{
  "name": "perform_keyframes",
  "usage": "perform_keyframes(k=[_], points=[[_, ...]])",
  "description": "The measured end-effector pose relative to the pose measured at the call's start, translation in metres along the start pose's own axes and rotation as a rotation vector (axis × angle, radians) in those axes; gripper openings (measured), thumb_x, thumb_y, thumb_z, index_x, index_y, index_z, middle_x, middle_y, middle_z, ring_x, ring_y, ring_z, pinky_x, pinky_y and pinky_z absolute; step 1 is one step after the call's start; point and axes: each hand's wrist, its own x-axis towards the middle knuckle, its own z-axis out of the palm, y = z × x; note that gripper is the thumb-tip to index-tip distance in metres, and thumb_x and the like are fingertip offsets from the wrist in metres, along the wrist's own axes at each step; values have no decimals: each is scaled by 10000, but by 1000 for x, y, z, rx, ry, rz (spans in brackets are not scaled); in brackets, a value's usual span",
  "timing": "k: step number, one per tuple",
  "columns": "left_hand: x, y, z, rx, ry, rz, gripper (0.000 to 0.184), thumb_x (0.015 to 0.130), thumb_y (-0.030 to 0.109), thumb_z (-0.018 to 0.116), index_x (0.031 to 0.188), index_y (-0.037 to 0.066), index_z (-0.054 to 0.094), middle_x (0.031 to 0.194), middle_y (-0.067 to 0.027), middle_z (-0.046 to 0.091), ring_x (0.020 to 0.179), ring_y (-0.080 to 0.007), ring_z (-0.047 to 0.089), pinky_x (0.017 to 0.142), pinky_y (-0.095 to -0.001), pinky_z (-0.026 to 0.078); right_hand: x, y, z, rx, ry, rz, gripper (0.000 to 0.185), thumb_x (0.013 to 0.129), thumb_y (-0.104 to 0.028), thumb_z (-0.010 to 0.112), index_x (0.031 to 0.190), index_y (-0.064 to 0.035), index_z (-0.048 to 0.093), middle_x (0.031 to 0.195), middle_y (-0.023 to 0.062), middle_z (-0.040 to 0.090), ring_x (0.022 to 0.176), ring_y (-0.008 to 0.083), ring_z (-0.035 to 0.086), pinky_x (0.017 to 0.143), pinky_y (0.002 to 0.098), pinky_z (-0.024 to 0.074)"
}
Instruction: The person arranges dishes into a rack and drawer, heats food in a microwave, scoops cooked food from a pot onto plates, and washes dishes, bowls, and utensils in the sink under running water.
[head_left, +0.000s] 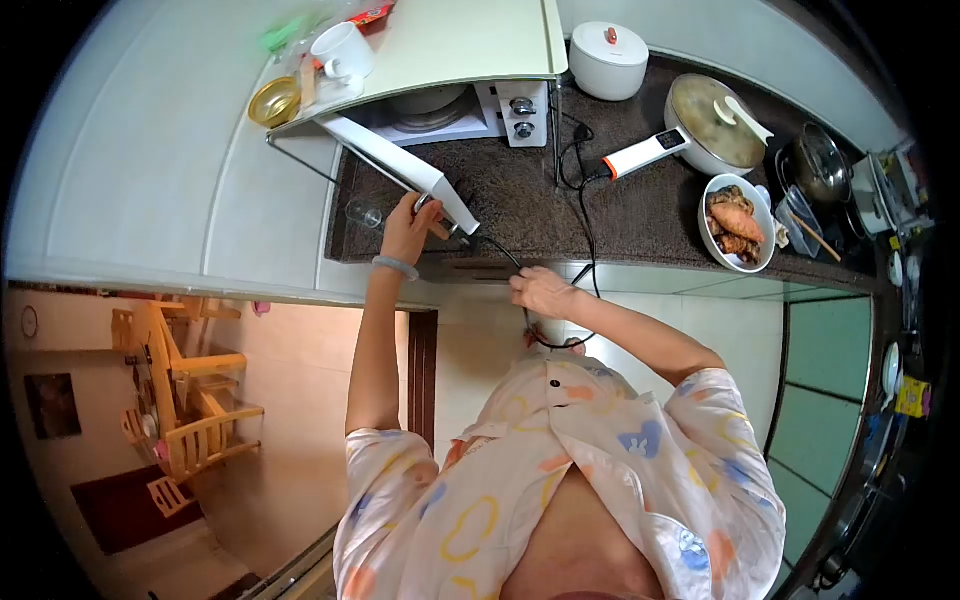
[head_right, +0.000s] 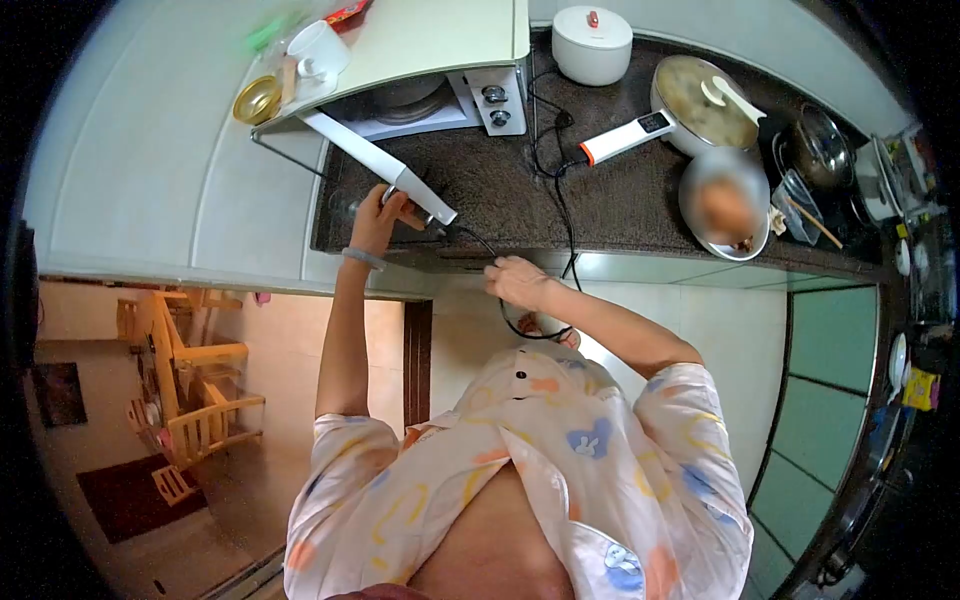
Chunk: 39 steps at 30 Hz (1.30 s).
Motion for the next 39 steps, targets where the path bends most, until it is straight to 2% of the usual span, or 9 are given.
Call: perform_keyframes(k=[7, 13, 16, 19, 23, 26, 31, 36, 39], points=[[-39, -17, -21, -40, 175, 19, 222, 891, 238, 641, 894, 29, 566, 719, -22, 612, 597, -76, 484, 573, -231, 398, -56, 13, -27, 62, -133, -16, 141, 739, -105, 586, 868, -94, 643, 942, 71, 547, 900, 260, 552, 786, 362, 495], [-65, -36, -20, -39, 384, 27, 262, 924, 280, 601, 1010, 36, 557, 786, 19, 526, 674, -65, 437, 599, -233, 390, -50, 54, -60, -56, -3, 112, 210, 796, -73, 516, 993, -45, 583, 976, 123, 530, 929, 290, 545, 809, 358, 497], [-59, -91, -25, -287, 473, 77, 382, 1005, 363, 399, 1028, 10, 544, 789, 1, 513, 719, -65, 479, 658, -224, 417, -25, 68, -74, -28, -4, 125, 212, 822, -45, 488, 1020, -14, 556, 1014, 144, 521, 958, 318, 541, 854, 379, 484], [-61, -108, -34, -672, 467, -54, 390, 1001, 379, 395, 1023, 20, 544, 791, 0, 507, 738, -74, 505, 673, -230, 438, 9, 80, -80, -27, -10, 135, 222, 828, -39, 484, 1039, -22, 549, 1034, 159, 522, 994, 327, 539, 859, 387, 485], [-52, -103, -41, -767, 542, -154, 306, 980, 319, 472, 1025, 24, 538, 776, -5, 509, 741, -86, 530, 678, -254, 471, 52, 105, -59, -29, -28, 162, 240, 836, -37, 487, 1070, -22, 543, 1068, 165, 532, 1031, 337, 546, 859, 388, 491], [-27, -154, -56, -433, 647, -179, 318, 881, 243, 642, 1059, 14, 513, 815, -35, 520, 757, -133, 559, 692, -292, 508, 81, 114, -47, -35, -100, 319, 316, 828, -21, 519, 1144, -21, 524, 1185, 183, 519, 1079, 355, 553, 873, 399, 496], [20, -214, -82, 292, 669, -141, 785, 669, 191, 820, 1273, -60, 384, 1177, -220, 501, 1098, -352, 503, 962, -403, 425, 117, 141, -23, -92, -215, 609, 363, 827, -27, 528, 1188, -18, 486, 1192, 205, 521, 1086, 361, 559, 875, 398, 500], [64, -240, -85, 96, 589, -147, 931, 648, 198, 837, 1343, -77, 282, 1294, -270, 432, 1214, -379, 432, 1024, -396, 369, 122, 163, -13, 115, -53, 739, 415, 785, 39, 506, 1195, -19, 479, 1184, 244, 512, 1102, 387, 535, 917, 413, 470], [64, -220, -82, 193, 559, -141, 743, 688, 164, 816, 1262, -17, 380, 1194, -204, 536, 1101, -335, 538, 943, -378, 428, 115, 162, -1, 145, 92, 747, 481, 752, 79, 502, 1222, -19, 461, 1183, 253, 505, 1126, 422, 499, 938, 420, 449]])
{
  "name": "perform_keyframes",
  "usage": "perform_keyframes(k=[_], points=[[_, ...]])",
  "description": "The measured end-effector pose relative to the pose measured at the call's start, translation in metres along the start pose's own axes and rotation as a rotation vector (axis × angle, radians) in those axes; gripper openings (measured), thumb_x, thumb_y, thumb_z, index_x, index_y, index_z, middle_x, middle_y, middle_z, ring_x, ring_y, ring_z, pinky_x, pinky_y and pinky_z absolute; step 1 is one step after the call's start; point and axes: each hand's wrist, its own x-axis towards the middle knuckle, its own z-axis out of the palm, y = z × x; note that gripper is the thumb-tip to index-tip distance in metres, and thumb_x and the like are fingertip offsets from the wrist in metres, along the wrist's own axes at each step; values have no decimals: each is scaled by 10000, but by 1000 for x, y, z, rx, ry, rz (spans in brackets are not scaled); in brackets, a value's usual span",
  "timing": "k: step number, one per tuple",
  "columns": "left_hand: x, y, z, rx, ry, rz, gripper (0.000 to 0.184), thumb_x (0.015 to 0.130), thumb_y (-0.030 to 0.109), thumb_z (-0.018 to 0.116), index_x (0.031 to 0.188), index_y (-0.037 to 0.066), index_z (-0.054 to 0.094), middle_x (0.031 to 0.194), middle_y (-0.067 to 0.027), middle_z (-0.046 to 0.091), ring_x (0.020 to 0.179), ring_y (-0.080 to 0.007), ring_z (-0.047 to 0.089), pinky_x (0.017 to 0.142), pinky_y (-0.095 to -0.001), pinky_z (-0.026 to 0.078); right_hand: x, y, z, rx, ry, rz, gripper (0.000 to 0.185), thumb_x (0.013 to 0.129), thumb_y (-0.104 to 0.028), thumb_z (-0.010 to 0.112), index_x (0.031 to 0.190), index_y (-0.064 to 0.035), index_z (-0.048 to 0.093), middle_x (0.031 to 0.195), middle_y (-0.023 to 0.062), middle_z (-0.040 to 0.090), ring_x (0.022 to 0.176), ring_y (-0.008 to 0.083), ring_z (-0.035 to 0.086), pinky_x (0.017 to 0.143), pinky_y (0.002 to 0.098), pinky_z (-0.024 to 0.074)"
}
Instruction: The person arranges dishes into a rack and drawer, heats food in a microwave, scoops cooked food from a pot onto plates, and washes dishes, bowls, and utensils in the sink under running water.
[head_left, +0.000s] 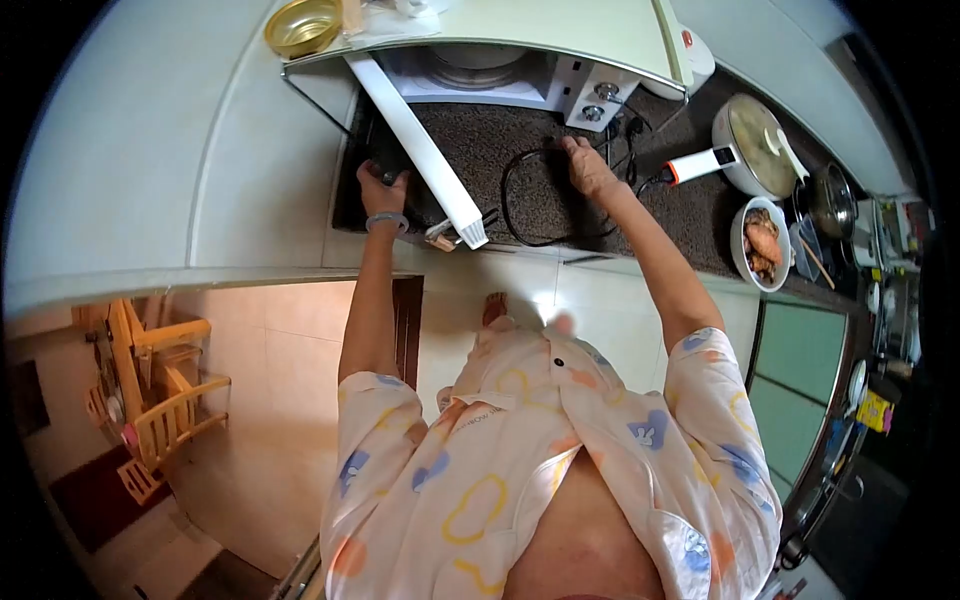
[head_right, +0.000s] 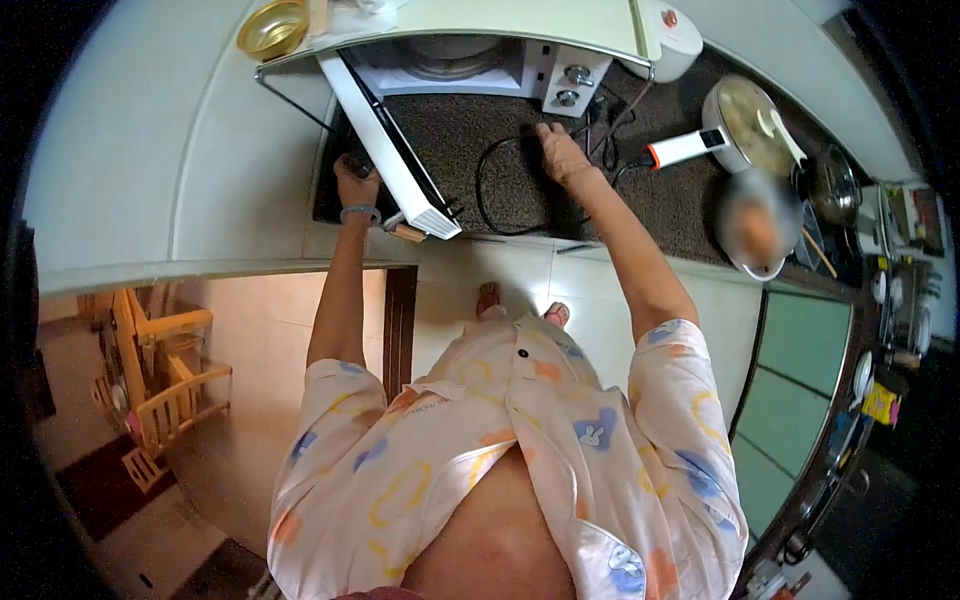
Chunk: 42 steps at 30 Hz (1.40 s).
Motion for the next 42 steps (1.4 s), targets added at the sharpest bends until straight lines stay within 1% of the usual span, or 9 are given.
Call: perform_keyframes(k=[3, 9, 17, 20, 22, 25, 27, 36, 42], points=[[0, 12, -7, 1, -5, -19, 564, 706, 156, 804, 1132, 4, 468, 1034, -141, 598, 953, -284, 589, 845, -384, 466, -25, -16, -14, 57, 100, -5, 504, 753, 76, 513, 1243, -21, 445, 1179, 254, 502, 1118, 422, 495, 936, 418, 447], [-35, 37, -34, 12, 3, -8, 561, 706, 182, 801, 1125, -12, 482, 1034, -125, 598, 956, -227, 588, 834, -335, 478, -100, -79, -37, 415, 376, -77, 364, 775, 76, 501, 1128, -4, 544, 1022, 220, 565, 935, 417, 560, 815, 438, 474], [-158, -10, -84, -111, -122, -149, 506, 725, 179, 785, 1106, 17, 492, 944, -71, 569, 841, -173, 573, 749, -308, 493, -187, -106, 61, 873, 95, 255, 281, 835, 47, 469, 1089, -7, 577, 929, 163, 645, 831, 283, 628, 767, 354, 503], [-206, 11, -87, 12, -403, 152, 484, 679, 151, 795, 1083, 28, 558, 995, -129, 599, 862, -238, 608, 759, -336, 494, -196, -107, 98, 1041, -67, 353, 333, 838, 53, 430, 1138, -12, 560, 926, 122, 643, 804, 196, 610, 767, 319, 498], [-226, 56, -86, 23, -499, 302, 519, 666, 155, 800, 1108, 40, 553, 1040, -133, 603, 967, -302, 580, 844, -373, 469, -189, -126, 90, 1043, -66, 348, 382, 838, 38, 450, 1208, -25, 522, 977, 145, 634, 890, 232, 621, 822, 333, 489], [-237, 120, -90, 65, -599, 403, 519, 682, 118, 796, 1121, 25, 536, 1072, -134, 601, 963, -265, 606, 831, -349, 490, -165, -154, 61, 900, 125, 92, 585, 814, 10, 489, 1378, -65, 355, 1314, 220, 452, 1225, 362, 441, 1014, 406, 376], [-244, 140, -95, -47, -577, 467, 547, 688, 63, 784, 1154, 22, 501, 1119, -134, 588, 1005, -251, 602, 859, -342, 497, -149, -169, 61, 756, 237, -34, 666, 783, 34, 488, 1413, -75, 301, 1379, 218, 379, 1276, 394, 354, 1058, 421, 325], [-274, 111, -135, -54, -506, 318, 571, 711, -6, 762, 1188, 39, 452, 1177, -118, 568, 1081, -225, 577, 878, -339, 503, -171, -237, 105, 760, 251, -70, 679, 714, 85, 501, 1365, -62, 376, 1326, 218, 414, 1214, 409, 392, 1017, 431, 370], [-239, 94, -134, 87, -441, 361, 535, 744, 48, 759, 1190, 46, 463, 1172, -114, 581, 1082, -220, 576, 884, -341, 491, -193, -215, 204, 1092, -107, 404, 564, 774, 92, 431, 1317, -61, 440, 1163, 119, 541, 972, 214, 550, 840, 278, 460]])
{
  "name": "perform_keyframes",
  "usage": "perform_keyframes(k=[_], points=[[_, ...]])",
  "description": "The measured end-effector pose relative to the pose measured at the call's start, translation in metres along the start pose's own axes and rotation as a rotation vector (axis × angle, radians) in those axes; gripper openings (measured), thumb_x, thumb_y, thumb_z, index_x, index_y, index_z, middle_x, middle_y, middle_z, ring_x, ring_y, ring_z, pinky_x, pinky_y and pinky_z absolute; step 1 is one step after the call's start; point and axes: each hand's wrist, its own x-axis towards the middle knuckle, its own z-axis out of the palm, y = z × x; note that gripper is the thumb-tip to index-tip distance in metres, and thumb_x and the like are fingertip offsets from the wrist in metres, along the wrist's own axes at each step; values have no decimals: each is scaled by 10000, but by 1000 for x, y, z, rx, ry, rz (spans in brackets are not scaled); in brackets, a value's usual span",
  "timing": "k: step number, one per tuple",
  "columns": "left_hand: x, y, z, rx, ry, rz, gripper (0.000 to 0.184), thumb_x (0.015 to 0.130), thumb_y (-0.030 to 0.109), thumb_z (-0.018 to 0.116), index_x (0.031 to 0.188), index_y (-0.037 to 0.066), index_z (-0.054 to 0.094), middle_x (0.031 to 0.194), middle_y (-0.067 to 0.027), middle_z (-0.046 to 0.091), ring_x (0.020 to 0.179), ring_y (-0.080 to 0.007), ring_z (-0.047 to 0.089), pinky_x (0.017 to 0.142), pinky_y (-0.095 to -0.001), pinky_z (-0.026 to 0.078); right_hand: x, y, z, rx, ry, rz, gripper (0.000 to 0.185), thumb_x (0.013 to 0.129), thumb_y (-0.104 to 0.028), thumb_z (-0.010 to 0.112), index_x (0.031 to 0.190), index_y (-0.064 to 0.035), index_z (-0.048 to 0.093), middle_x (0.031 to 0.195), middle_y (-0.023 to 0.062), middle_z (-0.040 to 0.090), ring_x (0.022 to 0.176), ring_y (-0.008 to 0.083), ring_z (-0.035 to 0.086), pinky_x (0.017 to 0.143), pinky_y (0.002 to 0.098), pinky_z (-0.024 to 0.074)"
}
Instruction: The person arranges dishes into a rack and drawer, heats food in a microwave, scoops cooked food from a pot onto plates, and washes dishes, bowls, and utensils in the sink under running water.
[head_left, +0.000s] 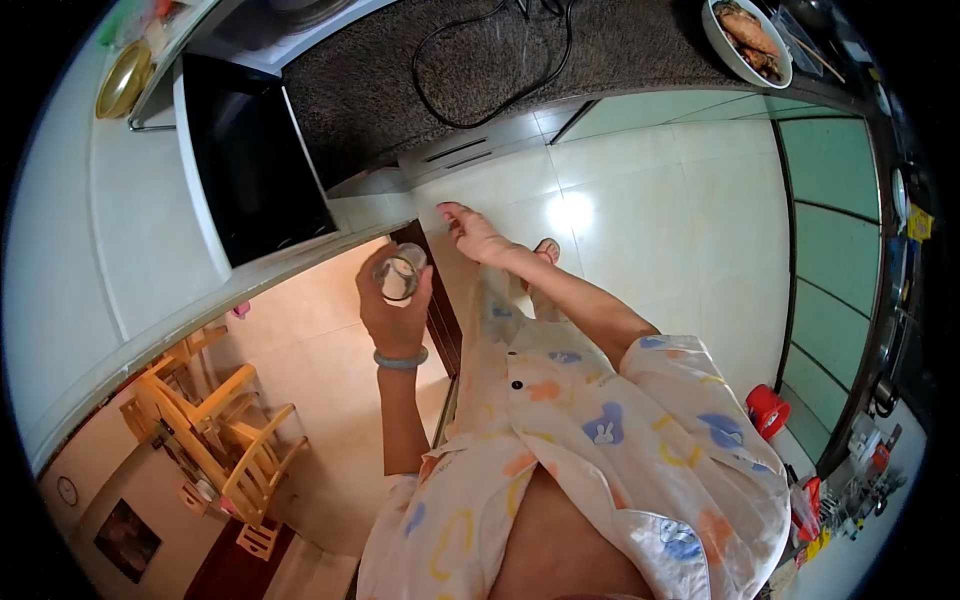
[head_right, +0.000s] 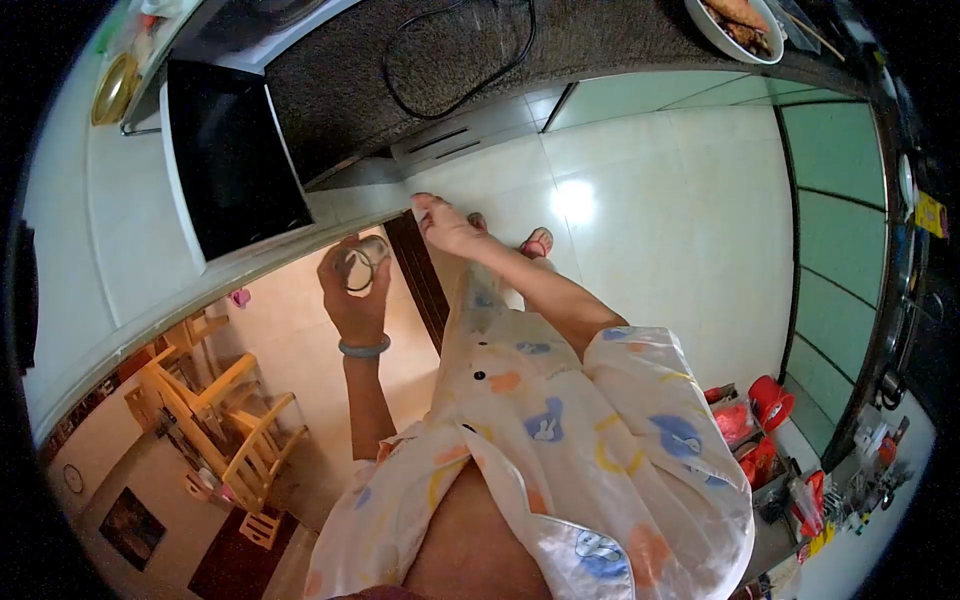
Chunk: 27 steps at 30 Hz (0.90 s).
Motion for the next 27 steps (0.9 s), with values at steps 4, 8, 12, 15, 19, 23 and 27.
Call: perform_keyframes(k=[4, 8, 12, 15, 19, 23, 27], points=[[29, -27, 1, -74, 10, -37, 499, 754, 53, 756, 1171, 49, 481, 1170, -110, 584, 1065, -211, 580, 887, -332, 501, 28, 42, -18, 227, 63, 109, 421, 829, 13, 470, 1249, -21, 484, 1149, 140, 586, 986, 244, 585, 848, 293, 468], [52, -45, 6, -171, -6, -74, 515, 723, 62, 779, 1150, 22, 494, 1114, -119, 599, 973, -221, 615, 861, -330, 503, 74, 48, -46, 681, 190, 356, 435, 840, 12, 490, 1265, -77, 467, 1104, 80, 587, 955, 188, 572, 788, 312, 481], [63, -75, 16, -122, -93, -60, 529, 723, 63, 779, 1157, 20, 479, 1104, -123, 603, 951, -211, 623, 839, -318, 506, 136, 91, -52, 1171, 330, 486, 302, 845, -12, 509, 1132, -103, 486, 971, 53, 576, 918, 201, 574, 804, 367, 476], [73, -87, 21, -177, -175, -122, 558, 739, 70, 769, 1190, 15, 443, 1122, -129, 593, 982, -202, 605, 854, -316, 496, 168, 106, -46, 1261, 370, 430, 135, 874, -56, 447, 987, -110, 496, 858, 38, 543, 835, 198, 552, 772, 361, 487], [77, -105, 30, -511, -245, -384, 647, 754, 45, 747, 1256, 18, 339, 1204, -183, 535, 1086, -240, 543, 901, -343, 488, 201, 117, -36, 1426, 432, 442, 134, 850, -22, 423, 907, -58, 538, 803, 97, 572, 676, 226, 554, 660, 364, 529], [71, -114, 43, -615, -239, -450, 639, 751, 22, 734, 1233, 18, 314, 1210, -209, 524, 1081, -247, 544, 918, -348, 480, 215, 117, -26, 1499, 479, 504, 96, 824, 10, 428, 858, 2, 518, 780, 124, 569, 632, 224, 559, 577, 347, 545], [60, -125, 50, -474, -304, -444, 611, 736, 8, 728, 1181, 8, 309, 1210, -222, 517, 1093, -253, 536, 939, -348, 467, 228, 126, -13, 1426, 530, 455, 153, 817, 34, 449, 935, -62, 461, 770, 99, 545, 574, 215, 553, 467, 325, 512]])
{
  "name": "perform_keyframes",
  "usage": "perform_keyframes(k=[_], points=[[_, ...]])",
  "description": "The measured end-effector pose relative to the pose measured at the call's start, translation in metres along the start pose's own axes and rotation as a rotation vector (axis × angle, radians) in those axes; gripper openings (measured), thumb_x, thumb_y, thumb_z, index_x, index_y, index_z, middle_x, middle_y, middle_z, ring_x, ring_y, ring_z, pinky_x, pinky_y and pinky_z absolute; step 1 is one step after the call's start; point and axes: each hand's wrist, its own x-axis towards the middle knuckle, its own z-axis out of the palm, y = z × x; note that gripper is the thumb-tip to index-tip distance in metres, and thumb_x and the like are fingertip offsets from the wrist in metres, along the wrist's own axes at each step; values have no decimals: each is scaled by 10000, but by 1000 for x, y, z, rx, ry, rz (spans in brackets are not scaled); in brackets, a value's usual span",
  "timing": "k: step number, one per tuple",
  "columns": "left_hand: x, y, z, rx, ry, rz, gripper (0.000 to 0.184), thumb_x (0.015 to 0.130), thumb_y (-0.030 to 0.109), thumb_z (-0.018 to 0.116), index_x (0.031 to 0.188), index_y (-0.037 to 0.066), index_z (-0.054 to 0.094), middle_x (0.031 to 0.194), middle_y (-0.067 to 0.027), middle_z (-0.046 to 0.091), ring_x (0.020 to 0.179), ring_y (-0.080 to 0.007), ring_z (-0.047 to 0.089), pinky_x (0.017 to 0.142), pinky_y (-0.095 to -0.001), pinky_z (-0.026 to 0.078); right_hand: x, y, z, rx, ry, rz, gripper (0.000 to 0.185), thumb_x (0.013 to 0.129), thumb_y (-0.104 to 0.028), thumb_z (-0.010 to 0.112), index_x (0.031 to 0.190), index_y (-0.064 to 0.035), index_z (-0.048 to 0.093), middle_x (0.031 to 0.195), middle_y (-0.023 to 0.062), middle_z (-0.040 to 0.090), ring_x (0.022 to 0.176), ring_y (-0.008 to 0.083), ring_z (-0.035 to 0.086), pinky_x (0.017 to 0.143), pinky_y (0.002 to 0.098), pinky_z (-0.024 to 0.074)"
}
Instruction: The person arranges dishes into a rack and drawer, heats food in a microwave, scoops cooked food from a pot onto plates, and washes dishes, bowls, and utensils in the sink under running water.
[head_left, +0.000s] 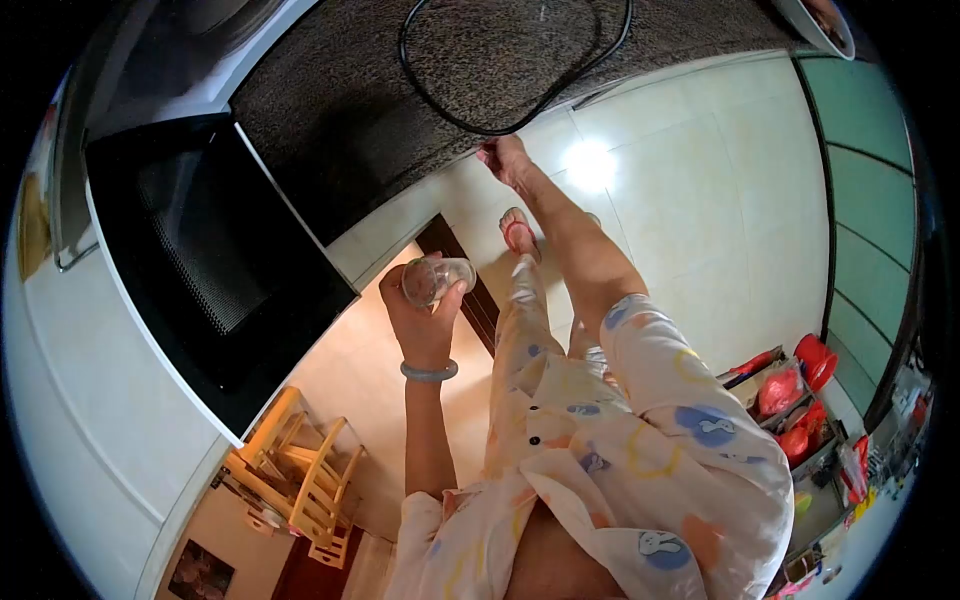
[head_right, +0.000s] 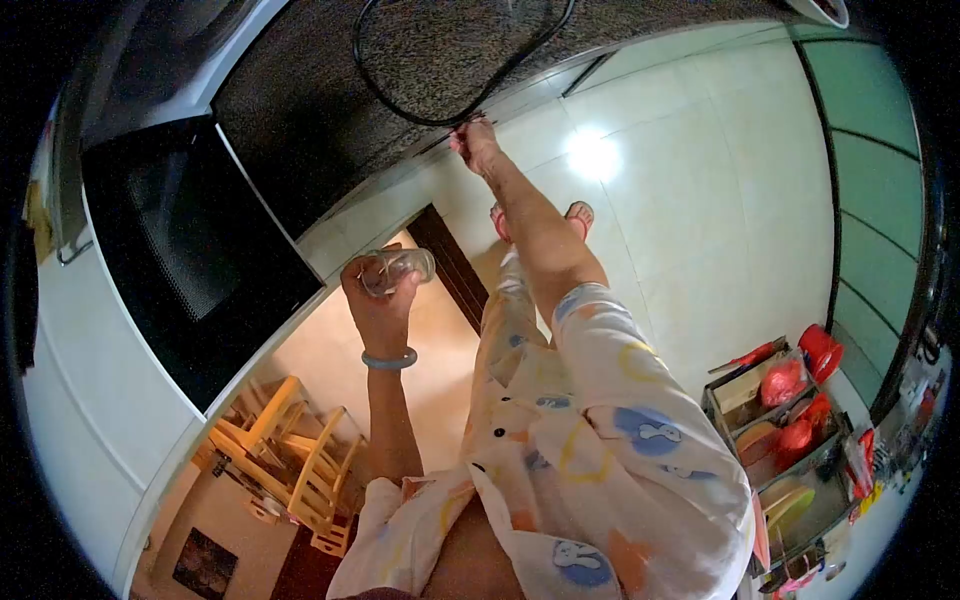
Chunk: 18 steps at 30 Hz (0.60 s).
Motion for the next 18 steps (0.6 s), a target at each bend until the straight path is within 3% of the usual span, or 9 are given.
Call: perform_keyframes(k=[2, 5, 6, 7, 10, 15, 17, 18], points=[[-5, -1, 2, 36, -2, -41, 601, 726, 16, 738, 1167, -2, 331, 1200, -210, 525, 1088, -242, 540, 941, -346, 463, -3, 4, 1, -43, 41, -52, 238, 825, 31, 444, 1001, -121, 393, 773, 107, 541, 583, 215, 549, 450, 323, 486], [-6, -10, 5, 4, -7, -16, 592, 721, 27, 747, 1166, 0, 358, 1170, -176, 539, 1060, -218, 549, 923, -340, 468, 1, 13, -7, -63, 60, -105, 197, 878, -12, 408, 1043, -114, 372, 809, 126, 548, 611, 204, 537, 470, 334, 457], [-6, -13, 7, 36, 11, 7, 582, 717, 46, 763, 1161, 2, 390, 1119, -129, 549, 1017, -198, 556, 907, -329, 471, -11, 14, -6, -73, 197, -62, 160, 860, -23, 429, 987, -95, 496, 763, 40, 575, 622, 160, 541, 519, 303, 474], [-5, -15, 8, 28, -1, 9, 582, 717, 46, 763, 1161, 2, 390, 1119, -129, 549, 1017, -198, 556, 907, -329, 471, 6, 25, -27, -86, 100, -146, 120, 898, -77, 414, 979, -88, 501, 751, 37, 571, 626, 150, 537, 519, 288, 462], [0, -9, 17, -25, -12, 5, 570, 716, 65, 781, 1154, 14, 419, 1062, -83, 545, 973, -176, 553, 857, -303, 487, -28, 29, -34, -132, 196, -81, 136, 931, -171, 419, 982, -114, 531, 741, 1, 570, 603, 121, 518, 517, 272, 448], [15, -9, 34, 25, -109, -22, 564, 743, 37, 754, 1191, 25, 413, 1068, -73, 534, 963, -151, 546, 769, -277, 514, -95, 25, -51, -142, 284, 44, 142, 929, -166, 404, 1018, -148, 514, 720, 1, 557, 532, 102, 501, 340, 234, 334], [21, -19, 43, 79, -143, -7, 567, 753, 28, 744, 1210, 26, 408, 1071, -71, 528, 957, -144, 544, 745, -272, 520, -93, 39, -73, -119, 282, 34, 143, 921, -157, 433, 1036, -143, 515, 715, 13, 554, 512, 107, 499, 345, 222, 351], [24, -26, 47, 40, -158, -74, 559, 762, 40, 737, 1221, 36, 417, 1076, -74, 542, 958, -151, 551, 773, -286, 509, -98, 43, -81, -136, 258, 16, 169, 917, -155, 463, 1068, -89, 504, 760, 34, 565, 595, 129, 515, 444, 241, 407]])
